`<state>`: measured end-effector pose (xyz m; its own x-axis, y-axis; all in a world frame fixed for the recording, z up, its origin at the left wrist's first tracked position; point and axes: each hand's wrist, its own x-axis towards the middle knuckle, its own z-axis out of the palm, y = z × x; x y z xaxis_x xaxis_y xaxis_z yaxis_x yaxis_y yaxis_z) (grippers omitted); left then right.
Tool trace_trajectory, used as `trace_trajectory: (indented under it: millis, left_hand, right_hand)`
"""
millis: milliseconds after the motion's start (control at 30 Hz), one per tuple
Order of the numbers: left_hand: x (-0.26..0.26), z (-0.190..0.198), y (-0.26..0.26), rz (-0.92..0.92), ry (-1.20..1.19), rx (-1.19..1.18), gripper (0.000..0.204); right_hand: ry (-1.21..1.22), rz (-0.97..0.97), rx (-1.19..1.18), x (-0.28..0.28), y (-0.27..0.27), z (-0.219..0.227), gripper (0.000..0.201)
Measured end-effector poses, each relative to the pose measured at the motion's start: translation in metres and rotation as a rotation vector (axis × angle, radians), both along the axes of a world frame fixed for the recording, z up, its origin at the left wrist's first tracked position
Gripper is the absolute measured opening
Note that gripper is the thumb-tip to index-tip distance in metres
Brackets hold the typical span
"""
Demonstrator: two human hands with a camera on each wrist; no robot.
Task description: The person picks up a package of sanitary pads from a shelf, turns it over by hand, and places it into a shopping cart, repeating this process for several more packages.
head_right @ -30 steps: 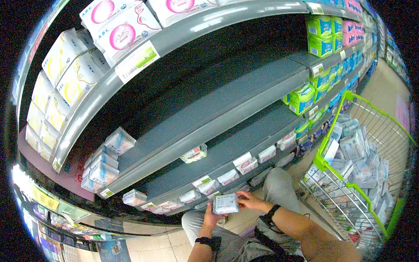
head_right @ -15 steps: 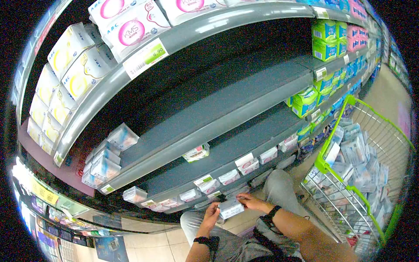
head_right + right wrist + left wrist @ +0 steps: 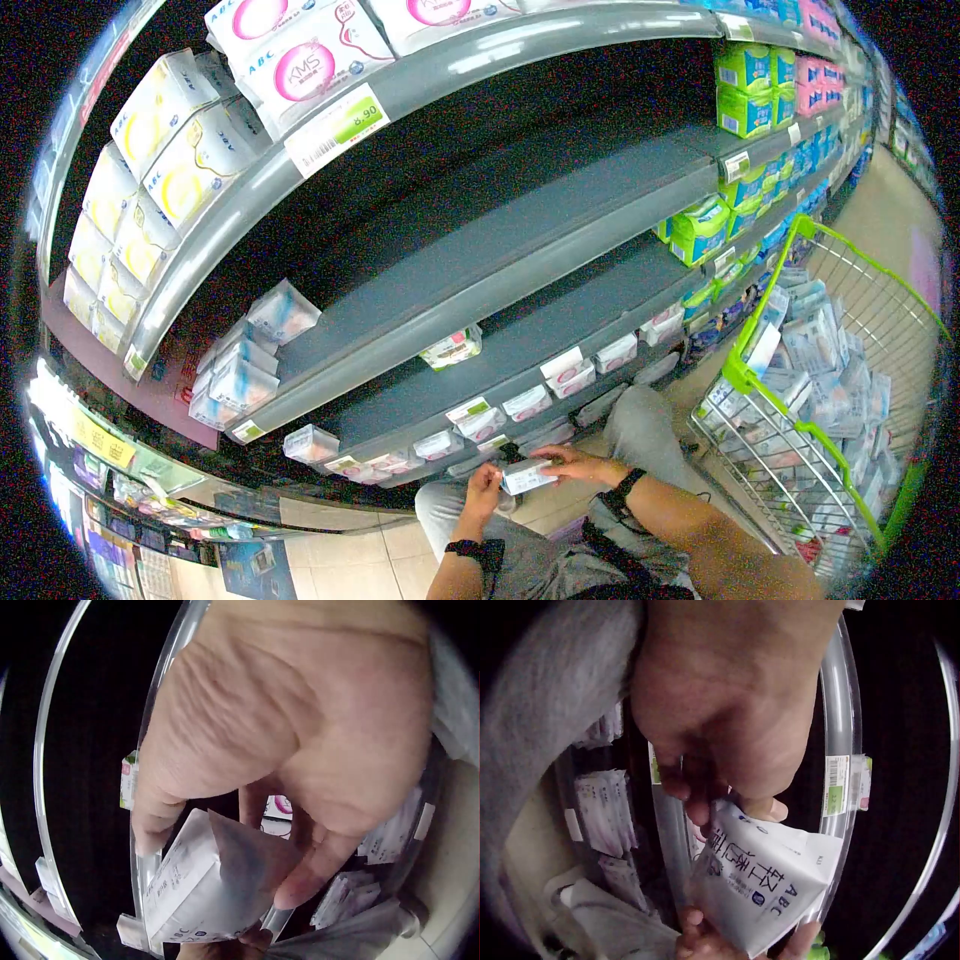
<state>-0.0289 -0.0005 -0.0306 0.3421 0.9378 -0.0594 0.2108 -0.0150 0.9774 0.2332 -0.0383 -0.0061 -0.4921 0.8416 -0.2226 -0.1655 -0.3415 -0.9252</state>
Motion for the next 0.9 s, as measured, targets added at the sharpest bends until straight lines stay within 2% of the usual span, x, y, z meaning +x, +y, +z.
trace_trajectory:
  millis: [100,200,233,333,367,467,500,600,700,800,833,900]
  left_hand:
    - [-0.001,-0.004,0.002,-0.001,-0.075,-0.046,0.014]
    - [0.003,-0.004,0.0,0.117,-0.211,-0.248,0.012]
    - [0.004,-0.008,0.002,0.112,-0.201,-0.166,0.013]
    - [0.003,0.003,-0.003,0.109,-0.102,-0.313,0.016]
    - [0.001,-0.008,0.0,0.091,-0.023,-0.201,0.018]
    - [0.002,0.016,-0.004,0.015,0.015,-0.168,0.017]
    - [-0.003,-0.002,0.0,-0.03,0.027,-0.204,0.014]
    - [0.0,0.002,-0.002,-0.131,-0.114,-0.252,0.014]
    - [0.002,0.042,-0.009,-0.197,-0.022,-0.359,0.017]
    - [0.002,0.025,-0.017,-0.191,0.013,-0.283,0.022]
    - [-0.001,0.013,-0.013,-0.252,-0.024,-0.303,0.025]
    - [0.001,0.026,-0.012,-0.247,0.052,-0.33,0.025]
  right_hand:
    - [0.047,-0.01,0.004,-0.002,-0.002,-0.003,0.055]
    - [0.135,0.098,0.023,0.004,0.0,-0.007,0.056]
    - [0.131,0.082,-0.018,0.004,0.0,-0.011,0.054]
    - [0.109,0.046,-0.141,0.001,0.0,-0.015,0.048]
    - [0.099,0.027,-0.179,0.001,0.0,-0.015,0.045]
    - [0.107,0.003,-0.286,0.008,0.007,-0.032,0.04]
    - [0.117,-0.006,-0.321,0.012,0.009,-0.044,0.04]
    - [0.153,-0.124,-0.296,0.023,0.009,-0.071,0.04]
    - [0.007,-0.325,0.025,0.03,-0.008,-0.012,0.046]
    - [0.419,-0.527,-0.025,0.045,-0.03,0.067,0.055]
    - [0.538,-0.573,-0.024,0.052,-0.036,0.093,0.056]
    - [0.701,-0.668,0.004,0.071,-0.04,0.133,0.058]
